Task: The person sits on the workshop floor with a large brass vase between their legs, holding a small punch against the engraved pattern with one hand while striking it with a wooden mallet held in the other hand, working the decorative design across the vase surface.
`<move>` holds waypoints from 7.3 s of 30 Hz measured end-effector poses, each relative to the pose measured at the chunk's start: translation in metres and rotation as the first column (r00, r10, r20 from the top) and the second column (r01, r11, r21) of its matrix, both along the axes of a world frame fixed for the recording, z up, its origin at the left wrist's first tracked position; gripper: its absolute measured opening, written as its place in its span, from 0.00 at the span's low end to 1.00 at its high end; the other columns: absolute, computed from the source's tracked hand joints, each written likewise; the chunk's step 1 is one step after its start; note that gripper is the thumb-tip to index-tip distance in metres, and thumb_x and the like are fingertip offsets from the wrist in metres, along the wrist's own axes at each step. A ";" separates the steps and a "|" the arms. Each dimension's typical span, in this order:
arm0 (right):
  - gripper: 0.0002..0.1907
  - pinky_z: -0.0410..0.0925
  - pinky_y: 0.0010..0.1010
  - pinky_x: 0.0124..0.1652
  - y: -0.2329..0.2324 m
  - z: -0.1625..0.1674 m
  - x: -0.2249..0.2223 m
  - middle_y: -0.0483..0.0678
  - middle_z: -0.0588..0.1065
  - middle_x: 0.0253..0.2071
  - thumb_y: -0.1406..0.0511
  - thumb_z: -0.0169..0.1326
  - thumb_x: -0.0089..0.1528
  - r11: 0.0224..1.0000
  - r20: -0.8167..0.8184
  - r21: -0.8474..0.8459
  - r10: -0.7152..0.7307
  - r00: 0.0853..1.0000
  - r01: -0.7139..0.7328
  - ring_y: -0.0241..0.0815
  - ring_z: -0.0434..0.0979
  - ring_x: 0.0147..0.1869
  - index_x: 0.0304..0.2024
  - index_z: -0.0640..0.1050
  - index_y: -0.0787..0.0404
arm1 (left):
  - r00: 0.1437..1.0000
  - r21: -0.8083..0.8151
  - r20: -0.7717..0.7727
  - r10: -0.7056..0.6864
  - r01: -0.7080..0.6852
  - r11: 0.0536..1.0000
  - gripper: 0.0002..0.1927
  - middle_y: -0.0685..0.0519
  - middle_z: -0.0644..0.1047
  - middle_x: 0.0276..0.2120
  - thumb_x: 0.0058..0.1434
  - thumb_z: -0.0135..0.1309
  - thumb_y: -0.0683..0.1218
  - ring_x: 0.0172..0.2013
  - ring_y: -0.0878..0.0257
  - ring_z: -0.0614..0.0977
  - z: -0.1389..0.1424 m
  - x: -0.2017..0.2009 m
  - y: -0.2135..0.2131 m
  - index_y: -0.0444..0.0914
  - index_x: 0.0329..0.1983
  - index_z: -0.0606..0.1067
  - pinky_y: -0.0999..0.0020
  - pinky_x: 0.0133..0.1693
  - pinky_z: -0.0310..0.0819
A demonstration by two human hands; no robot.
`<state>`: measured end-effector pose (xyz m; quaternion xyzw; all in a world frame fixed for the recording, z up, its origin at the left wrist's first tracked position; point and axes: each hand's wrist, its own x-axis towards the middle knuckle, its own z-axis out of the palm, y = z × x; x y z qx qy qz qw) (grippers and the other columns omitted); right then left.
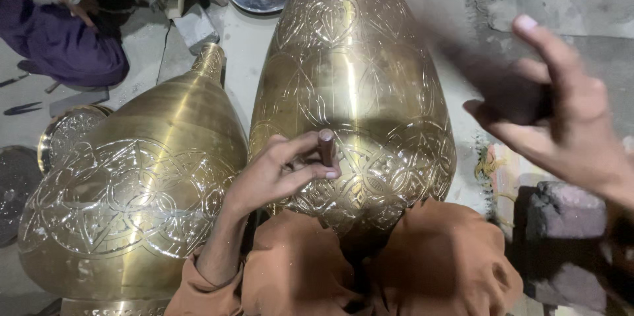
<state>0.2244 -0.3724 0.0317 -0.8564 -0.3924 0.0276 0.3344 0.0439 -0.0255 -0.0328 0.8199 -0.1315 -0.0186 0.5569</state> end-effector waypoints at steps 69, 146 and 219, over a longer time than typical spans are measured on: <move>0.46 0.78 0.45 0.46 -0.020 -0.007 0.023 0.68 0.74 0.56 0.64 0.62 0.58 0.988 0.244 0.052 0.129 0.961 -0.145 0.58 0.81 0.51 0.75 0.55 0.56 | 0.989 -0.079 0.066 -0.133 0.138 0.987 0.28 0.53 0.85 0.34 0.69 0.57 0.46 0.21 0.69 0.80 -0.014 0.050 -0.005 0.40 0.71 0.67 0.72 0.24 0.79; 0.43 0.78 0.37 0.38 0.005 0.014 0.022 0.50 0.80 0.47 0.58 0.65 0.60 0.904 0.159 -0.426 0.100 0.982 -0.023 0.44 0.83 0.39 0.75 0.60 0.45 | 0.982 -0.116 0.109 -0.152 0.165 0.979 0.18 0.51 0.85 0.38 0.70 0.59 0.44 0.31 0.66 0.86 -0.011 0.063 0.006 0.37 0.62 0.76 0.71 0.35 0.85; 0.27 0.74 0.25 0.46 -0.068 -0.021 0.003 0.47 0.77 0.41 0.70 0.62 0.60 0.965 -0.338 0.163 -0.142 0.931 0.206 0.36 0.80 0.48 0.59 0.67 0.65 | 0.924 -0.286 -0.165 0.344 -0.378 0.880 0.32 0.50 0.85 0.41 0.63 0.62 0.42 0.36 0.67 0.88 0.030 0.049 -0.008 0.40 0.70 0.66 0.70 0.38 0.90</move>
